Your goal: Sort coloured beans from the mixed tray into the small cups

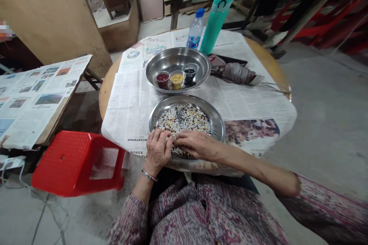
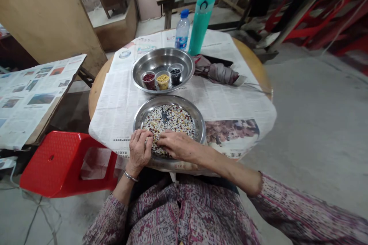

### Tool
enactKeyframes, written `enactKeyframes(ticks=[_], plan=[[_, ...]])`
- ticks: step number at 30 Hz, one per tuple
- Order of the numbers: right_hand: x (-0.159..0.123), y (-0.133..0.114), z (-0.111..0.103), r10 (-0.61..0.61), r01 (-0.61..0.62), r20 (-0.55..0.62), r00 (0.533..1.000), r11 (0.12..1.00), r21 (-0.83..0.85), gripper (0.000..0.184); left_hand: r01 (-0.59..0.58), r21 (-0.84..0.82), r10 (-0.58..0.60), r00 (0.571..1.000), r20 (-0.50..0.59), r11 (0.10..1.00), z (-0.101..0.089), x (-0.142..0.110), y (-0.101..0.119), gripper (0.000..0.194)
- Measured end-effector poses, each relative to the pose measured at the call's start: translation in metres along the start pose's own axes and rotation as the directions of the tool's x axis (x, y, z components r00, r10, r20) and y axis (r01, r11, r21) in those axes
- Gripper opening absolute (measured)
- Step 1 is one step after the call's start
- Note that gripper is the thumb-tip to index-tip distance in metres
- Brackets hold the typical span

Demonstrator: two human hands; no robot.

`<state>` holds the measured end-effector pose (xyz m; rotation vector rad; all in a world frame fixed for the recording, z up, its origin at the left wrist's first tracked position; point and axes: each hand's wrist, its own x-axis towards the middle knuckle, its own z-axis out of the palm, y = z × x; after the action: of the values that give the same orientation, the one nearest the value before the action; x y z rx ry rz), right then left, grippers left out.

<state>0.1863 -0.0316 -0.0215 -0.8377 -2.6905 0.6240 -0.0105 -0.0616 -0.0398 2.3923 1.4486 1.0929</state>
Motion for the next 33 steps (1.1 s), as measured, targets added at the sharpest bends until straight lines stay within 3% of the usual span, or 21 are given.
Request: enactKeyframes(ticks=[4, 8, 12, 15, 18, 23, 26, 30, 33], plan=[[0.007, 0.028, -0.003, 0.128, -0.163, -0.203, 0.971, 0.972, -0.167, 0.026, 0.009, 0.016, -0.009, 1.000, 0.015, 1.000, 0.000, -0.001, 0.000, 0.020], [0.009, 0.052, -0.011, 0.284, -0.384, -0.397, 0.873, 0.902, -0.200, 0.030, 0.000, 0.015, 0.000, 1.000, 0.009, 1.000, 0.000, -0.001, -0.001, 0.019], [0.014, 0.055, -0.006, 0.383, -0.495, -0.440, 0.812, 0.851, -0.172, 0.040, -0.010, 0.016, 0.010, 1.000, -0.003, 1.000, 0.000, 0.000, -0.001, 0.019], [0.023, 0.046, 0.004, 0.346, -0.415, -0.400, 0.849, 0.904, -0.100, 0.041, -0.014, 0.016, 0.014, 1.000, 0.005, 1.000, 0.001, 0.000, -0.001, 0.018], [0.033, 0.031, 0.011, 0.203, -0.222, -0.363, 0.909, 0.975, -0.012, 0.028, -0.009, 0.009, 0.009, 1.000, -0.008, 1.000, 0.001, 0.000, -0.001, 0.017], [0.041, 0.011, 0.018, -0.073, 0.029, -0.198, 0.977, 0.975, -0.219, 0.035, 0.012, -0.023, -0.013, 0.997, -0.072, 1.000, 0.001, 0.000, 0.000, 0.014], [0.038, 0.018, 0.023, -0.057, -0.004, -0.165, 0.985, 0.938, -0.347, 0.044, 0.000, -0.013, -0.001, 0.997, -0.072, 1.000, 0.001, 0.000, 0.000, 0.014], [0.027, 0.042, 0.025, 0.098, -0.177, -0.202, 0.974, 0.888, -0.424, 0.056, -0.007, -0.003, 0.007, 0.998, -0.063, 1.000, 0.001, 0.000, 0.000, 0.014], [0.016, 0.055, 0.025, 0.224, -0.318, -0.258, 0.940, 0.851, -0.417, 0.068, -0.010, 0.000, 0.010, 0.998, -0.056, 1.000, 0.001, 0.000, 0.000, 0.014]])
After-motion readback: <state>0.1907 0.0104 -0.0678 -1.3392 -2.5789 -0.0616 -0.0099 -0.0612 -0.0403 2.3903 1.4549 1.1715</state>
